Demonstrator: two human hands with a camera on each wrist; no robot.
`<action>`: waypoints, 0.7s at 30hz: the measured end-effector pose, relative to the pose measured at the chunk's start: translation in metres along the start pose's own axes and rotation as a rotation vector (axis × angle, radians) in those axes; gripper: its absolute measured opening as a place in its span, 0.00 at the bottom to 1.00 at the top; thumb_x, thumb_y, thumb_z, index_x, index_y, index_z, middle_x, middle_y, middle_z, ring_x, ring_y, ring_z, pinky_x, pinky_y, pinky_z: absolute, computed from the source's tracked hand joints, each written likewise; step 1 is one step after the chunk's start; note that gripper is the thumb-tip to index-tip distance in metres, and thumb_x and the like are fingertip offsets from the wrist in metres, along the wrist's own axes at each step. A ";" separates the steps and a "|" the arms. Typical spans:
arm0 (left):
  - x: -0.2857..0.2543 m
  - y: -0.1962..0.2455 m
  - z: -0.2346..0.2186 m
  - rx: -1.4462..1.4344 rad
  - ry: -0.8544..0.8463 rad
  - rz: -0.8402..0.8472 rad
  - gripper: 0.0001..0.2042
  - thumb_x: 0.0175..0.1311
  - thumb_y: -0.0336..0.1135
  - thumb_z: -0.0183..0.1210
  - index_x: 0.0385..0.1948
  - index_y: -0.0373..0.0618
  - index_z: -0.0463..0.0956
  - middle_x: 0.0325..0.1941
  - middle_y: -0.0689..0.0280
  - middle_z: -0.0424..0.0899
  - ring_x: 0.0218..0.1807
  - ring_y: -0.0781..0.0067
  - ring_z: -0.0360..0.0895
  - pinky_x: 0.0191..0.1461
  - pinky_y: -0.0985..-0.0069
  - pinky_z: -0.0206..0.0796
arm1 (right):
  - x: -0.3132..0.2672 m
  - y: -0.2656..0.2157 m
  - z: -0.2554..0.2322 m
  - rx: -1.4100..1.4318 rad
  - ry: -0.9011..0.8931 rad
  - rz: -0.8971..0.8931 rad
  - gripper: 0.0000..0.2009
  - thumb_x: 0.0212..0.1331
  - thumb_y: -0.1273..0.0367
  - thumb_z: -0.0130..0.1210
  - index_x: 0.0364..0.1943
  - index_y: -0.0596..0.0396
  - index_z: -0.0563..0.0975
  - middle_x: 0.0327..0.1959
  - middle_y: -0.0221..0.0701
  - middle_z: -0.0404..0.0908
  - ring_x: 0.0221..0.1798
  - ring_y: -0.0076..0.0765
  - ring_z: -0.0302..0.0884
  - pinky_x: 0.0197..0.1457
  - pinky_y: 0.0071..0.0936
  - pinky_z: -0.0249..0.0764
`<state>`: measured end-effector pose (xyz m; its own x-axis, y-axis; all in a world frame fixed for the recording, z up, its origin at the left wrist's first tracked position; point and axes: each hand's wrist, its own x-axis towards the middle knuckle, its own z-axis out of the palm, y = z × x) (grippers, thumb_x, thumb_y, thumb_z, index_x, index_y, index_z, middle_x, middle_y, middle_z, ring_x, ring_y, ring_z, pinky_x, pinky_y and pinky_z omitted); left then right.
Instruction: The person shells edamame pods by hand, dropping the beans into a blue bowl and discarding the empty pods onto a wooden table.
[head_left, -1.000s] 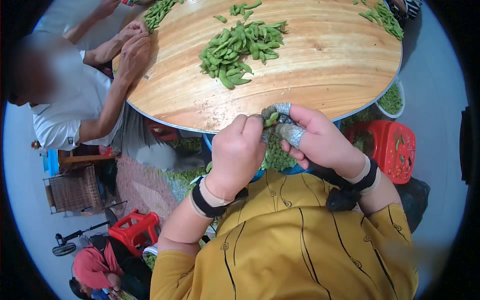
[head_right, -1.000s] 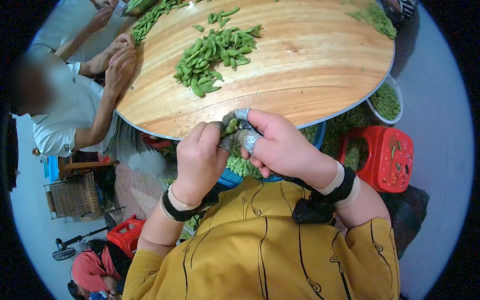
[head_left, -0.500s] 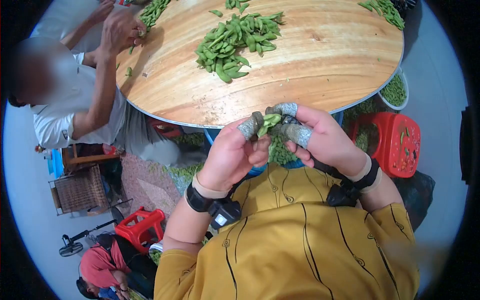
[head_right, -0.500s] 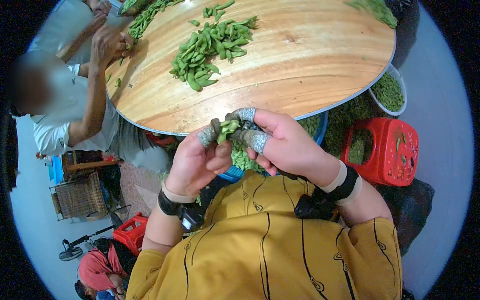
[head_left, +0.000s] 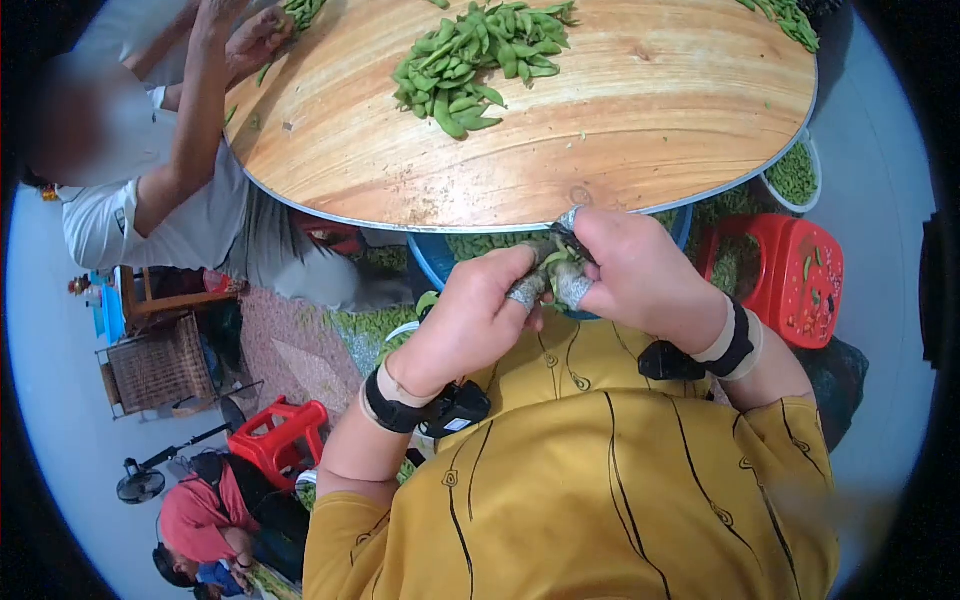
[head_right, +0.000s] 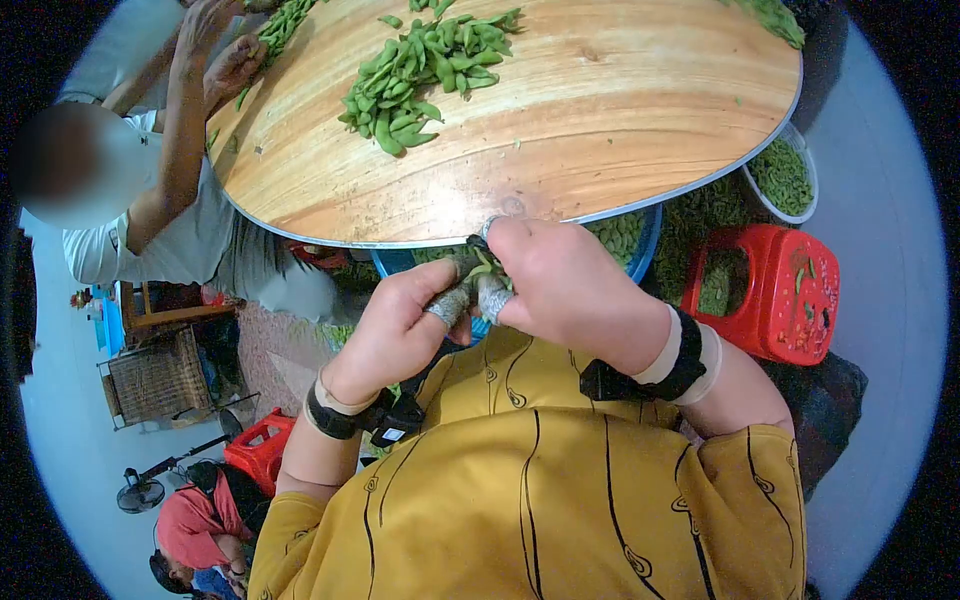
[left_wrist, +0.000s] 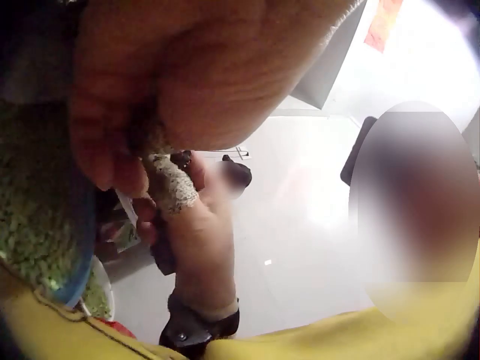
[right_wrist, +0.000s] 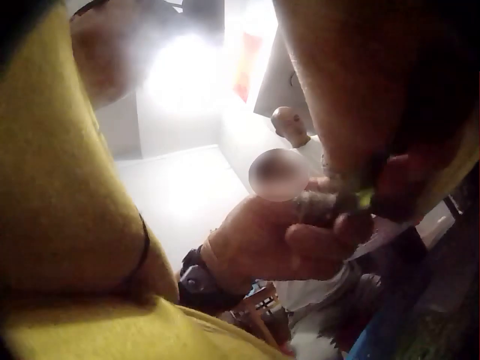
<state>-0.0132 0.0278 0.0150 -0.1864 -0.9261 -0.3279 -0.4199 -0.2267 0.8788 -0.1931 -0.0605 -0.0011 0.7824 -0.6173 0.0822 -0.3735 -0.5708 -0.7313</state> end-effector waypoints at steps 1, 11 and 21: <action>-0.003 -0.002 -0.002 -0.003 -0.002 -0.005 0.10 0.60 0.21 0.44 0.39 0.36 0.74 0.27 0.68 0.77 0.28 0.80 0.74 0.35 0.81 0.67 | -0.001 0.001 0.003 0.014 0.038 -0.024 0.12 0.45 0.70 0.60 0.31 0.59 0.71 0.27 0.46 0.76 0.31 0.57 0.74 0.33 0.40 0.72; -0.017 -0.037 0.003 -0.485 0.165 -0.229 0.06 0.67 0.29 0.48 0.34 0.37 0.73 0.29 0.68 0.78 0.25 0.84 0.73 0.31 0.84 0.67 | -0.014 -0.003 0.008 -0.077 0.087 -0.095 0.09 0.43 0.71 0.58 0.29 0.59 0.71 0.26 0.44 0.73 0.31 0.54 0.74 0.33 0.42 0.70; -0.021 -0.019 0.005 0.109 0.176 0.258 0.05 0.63 0.25 0.48 0.29 0.39 0.74 0.18 0.67 0.77 0.18 0.80 0.76 0.21 0.82 0.67 | 0.003 -0.012 -0.001 0.288 -0.162 -0.084 0.08 0.51 0.70 0.59 0.32 0.59 0.74 0.23 0.39 0.76 0.25 0.41 0.76 0.30 0.30 0.71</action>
<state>-0.0058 0.0536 0.0032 -0.1462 -0.9889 -0.0258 -0.4728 0.0469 0.8799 -0.1867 -0.0554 0.0087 0.8823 -0.4671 0.0584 -0.1662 -0.4252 -0.8897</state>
